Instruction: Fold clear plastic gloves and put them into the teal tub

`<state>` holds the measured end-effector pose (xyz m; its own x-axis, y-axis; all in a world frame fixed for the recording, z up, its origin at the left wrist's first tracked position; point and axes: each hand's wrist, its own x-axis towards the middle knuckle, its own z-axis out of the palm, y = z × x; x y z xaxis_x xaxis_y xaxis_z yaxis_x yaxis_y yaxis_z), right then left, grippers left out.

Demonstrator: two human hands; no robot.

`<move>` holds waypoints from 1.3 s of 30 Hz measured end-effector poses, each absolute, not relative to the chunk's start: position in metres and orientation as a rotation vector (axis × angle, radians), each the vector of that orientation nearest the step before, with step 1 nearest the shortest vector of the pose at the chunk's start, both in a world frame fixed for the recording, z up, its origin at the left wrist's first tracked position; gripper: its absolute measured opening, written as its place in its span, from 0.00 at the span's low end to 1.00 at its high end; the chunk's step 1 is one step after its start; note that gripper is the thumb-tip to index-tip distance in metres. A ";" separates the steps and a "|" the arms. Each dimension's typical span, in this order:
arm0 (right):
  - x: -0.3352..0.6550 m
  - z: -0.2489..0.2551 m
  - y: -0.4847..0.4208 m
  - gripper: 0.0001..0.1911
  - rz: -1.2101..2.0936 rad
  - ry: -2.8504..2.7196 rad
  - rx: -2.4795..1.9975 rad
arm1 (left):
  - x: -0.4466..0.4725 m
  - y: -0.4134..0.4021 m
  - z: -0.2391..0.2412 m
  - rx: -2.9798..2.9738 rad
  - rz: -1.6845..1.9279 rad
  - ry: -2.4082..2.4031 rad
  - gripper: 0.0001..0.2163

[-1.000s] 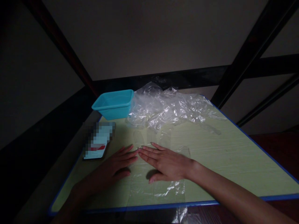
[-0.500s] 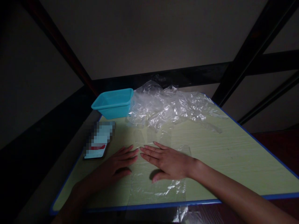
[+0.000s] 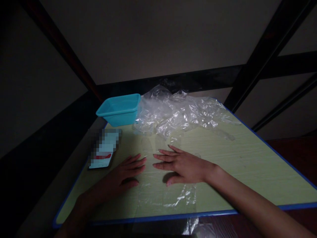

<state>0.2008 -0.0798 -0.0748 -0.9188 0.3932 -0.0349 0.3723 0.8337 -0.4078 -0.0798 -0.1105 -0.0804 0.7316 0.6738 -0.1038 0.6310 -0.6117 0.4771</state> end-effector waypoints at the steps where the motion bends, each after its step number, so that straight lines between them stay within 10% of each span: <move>1: 0.202 -0.074 -0.079 0.32 0.648 -2.957 -0.625 | -0.080 -0.110 -0.081 2.442 0.121 0.987 0.22; 39: 0.250 -0.067 -0.043 0.19 0.189 -2.795 -0.862 | -0.083 -0.114 -0.081 2.682 0.377 1.033 0.15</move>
